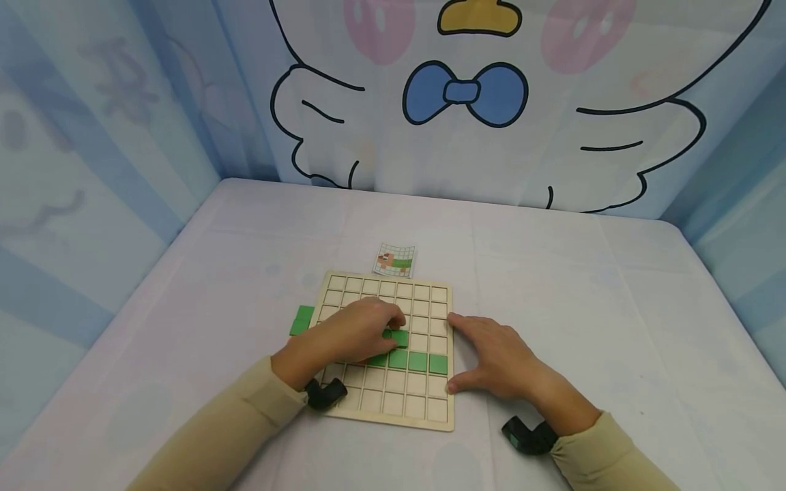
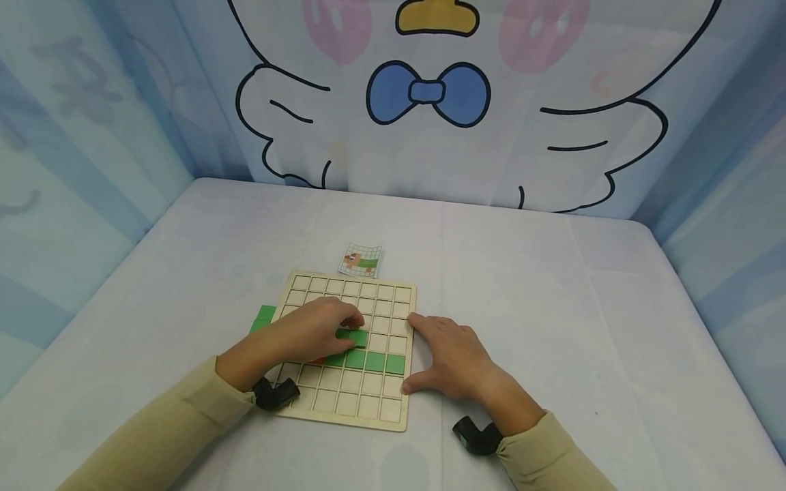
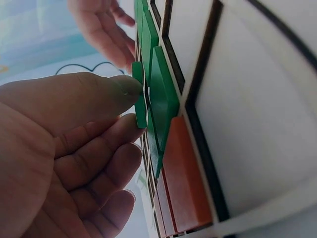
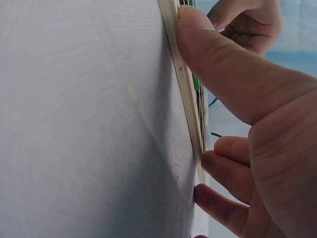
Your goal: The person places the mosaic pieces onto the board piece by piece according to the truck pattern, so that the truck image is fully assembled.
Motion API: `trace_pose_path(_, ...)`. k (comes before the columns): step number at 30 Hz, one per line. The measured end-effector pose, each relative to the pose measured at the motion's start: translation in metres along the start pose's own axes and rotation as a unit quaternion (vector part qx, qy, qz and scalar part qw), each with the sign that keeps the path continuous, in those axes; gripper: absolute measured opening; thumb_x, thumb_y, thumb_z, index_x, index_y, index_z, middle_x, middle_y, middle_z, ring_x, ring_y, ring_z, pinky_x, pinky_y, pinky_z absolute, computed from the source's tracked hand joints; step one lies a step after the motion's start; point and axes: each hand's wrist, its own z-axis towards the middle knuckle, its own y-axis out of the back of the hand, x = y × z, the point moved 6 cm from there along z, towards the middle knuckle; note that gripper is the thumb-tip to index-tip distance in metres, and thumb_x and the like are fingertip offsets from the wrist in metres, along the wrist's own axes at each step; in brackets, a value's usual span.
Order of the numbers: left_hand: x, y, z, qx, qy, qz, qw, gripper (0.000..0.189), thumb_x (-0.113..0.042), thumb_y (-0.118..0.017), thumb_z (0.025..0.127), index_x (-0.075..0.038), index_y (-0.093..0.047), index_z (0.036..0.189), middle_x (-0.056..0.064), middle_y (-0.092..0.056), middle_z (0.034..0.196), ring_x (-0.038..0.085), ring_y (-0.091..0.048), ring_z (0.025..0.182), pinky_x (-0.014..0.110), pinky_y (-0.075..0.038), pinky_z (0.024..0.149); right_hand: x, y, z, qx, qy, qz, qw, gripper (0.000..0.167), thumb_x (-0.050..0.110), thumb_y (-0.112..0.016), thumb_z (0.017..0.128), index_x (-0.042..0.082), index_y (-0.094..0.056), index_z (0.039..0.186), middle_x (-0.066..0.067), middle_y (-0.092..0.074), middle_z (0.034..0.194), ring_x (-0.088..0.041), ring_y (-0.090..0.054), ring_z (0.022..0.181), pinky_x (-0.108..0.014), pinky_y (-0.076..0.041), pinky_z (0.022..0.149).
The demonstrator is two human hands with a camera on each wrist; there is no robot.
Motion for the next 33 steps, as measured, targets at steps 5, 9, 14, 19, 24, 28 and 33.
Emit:
trace_pose_path(5, -0.0007, -0.0003, 0.0004, 0.0, 0.0, 0.007, 1.0, 0.031, -0.022, -0.074, 0.092, -0.008, -0.068, 0.12, 0.001, -0.068, 0.111, 0.019, -0.061, 0.108, 0.036, -0.048, 0.094, 0.0002, 0.0001, -0.0003, -0.001, 0.001, 0.002, 1.0, 0.102, 0.051, -0.087, 0.069, 0.001, -0.045, 0.147, -0.019, -0.053, 0.142, -0.041, -0.048, 0.13, -0.062, -0.038, 0.1)
trace_pose_path(9, -0.0016, 0.0003, 0.0001, -0.006, -0.005, 0.013, 0.9999, 0.031, -0.021, -0.075, 0.092, -0.008, -0.069, 0.119, 0.001, -0.069, 0.109, 0.019, -0.061, 0.107, 0.036, -0.048, 0.093, 0.0002, 0.0, -0.0002, -0.002, 0.002, 0.002, 1.0, 0.102, 0.051, -0.088, 0.069, 0.001, -0.045, 0.147, -0.019, -0.053, 0.142, -0.04, -0.048, 0.13, -0.062, -0.038, 0.1)
trace_pose_path(14, -0.0027, 0.0011, -0.0005, -0.01, -0.01, 0.013, 0.9998, 0.03, -0.02, -0.075, 0.091, -0.007, -0.069, 0.118, 0.001, -0.069, 0.108, 0.019, -0.061, 0.105, 0.037, -0.048, 0.093, -0.0001, -0.0003, -0.0001, -0.002, 0.003, 0.002, 1.0, 0.102, 0.051, -0.087, 0.069, 0.001, -0.045, 0.147, -0.018, -0.053, 0.143, -0.04, -0.047, 0.131, -0.062, -0.038, 0.1)
trace_pose_path(19, -0.0033, 0.0013, -0.0002, -0.009, -0.013, 0.012, 0.9998, 0.029, -0.017, -0.075, 0.091, -0.007, -0.069, 0.117, 0.001, -0.069, 0.107, 0.019, -0.061, 0.104, 0.037, -0.048, 0.092, -0.0002, -0.0004, 0.0, -0.001, 0.002, 0.001, 1.0, 0.102, 0.051, -0.087, 0.069, 0.002, -0.045, 0.147, -0.018, -0.053, 0.143, -0.04, -0.047, 0.131, -0.062, -0.038, 0.1)
trace_pose_path(24, -0.0037, 0.0013, 0.0003, -0.009, -0.015, 0.013, 0.9998, 0.027, -0.017, -0.075, 0.091, -0.008, -0.069, 0.116, 0.001, -0.068, 0.106, 0.019, -0.061, 0.102, 0.037, -0.049, 0.091, -0.0004, -0.0002, -0.0001, 0.0, 0.001, 0.0, 1.0, 0.102, 0.052, -0.087, 0.07, 0.002, -0.045, 0.148, -0.018, -0.053, 0.143, -0.04, -0.047, 0.131, -0.063, -0.038, 0.099)
trace_pose_path(28, -0.0046, 0.0018, 0.0009, -0.01, -0.013, 0.014, 0.9998, 0.028, -0.017, -0.075, 0.091, -0.008, -0.069, 0.116, 0.001, -0.068, 0.106, 0.019, -0.061, 0.102, 0.036, -0.049, 0.091, -0.0003, 0.0002, -0.0002, -0.002, 0.001, 0.0, 1.0, 0.102, 0.052, -0.087, 0.069, 0.002, -0.045, 0.147, -0.018, -0.053, 0.143, -0.04, -0.047, 0.131, -0.062, -0.038, 0.1)
trace_pose_path(33, -0.0042, 0.0023, 0.0007, -0.004, -0.005, 0.013, 0.9999, 0.03, -0.017, -0.074, 0.092, -0.008, -0.068, 0.12, 0.001, -0.069, 0.109, 0.019, -0.062, 0.106, 0.036, -0.049, 0.093, 0.0001, 0.0005, -0.0003, -0.002, 0.001, 0.0, 1.0, 0.102, 0.052, -0.087, 0.069, 0.002, -0.045, 0.147, -0.018, -0.052, 0.143, -0.04, -0.047, 0.131, -0.062, -0.038, 0.099)
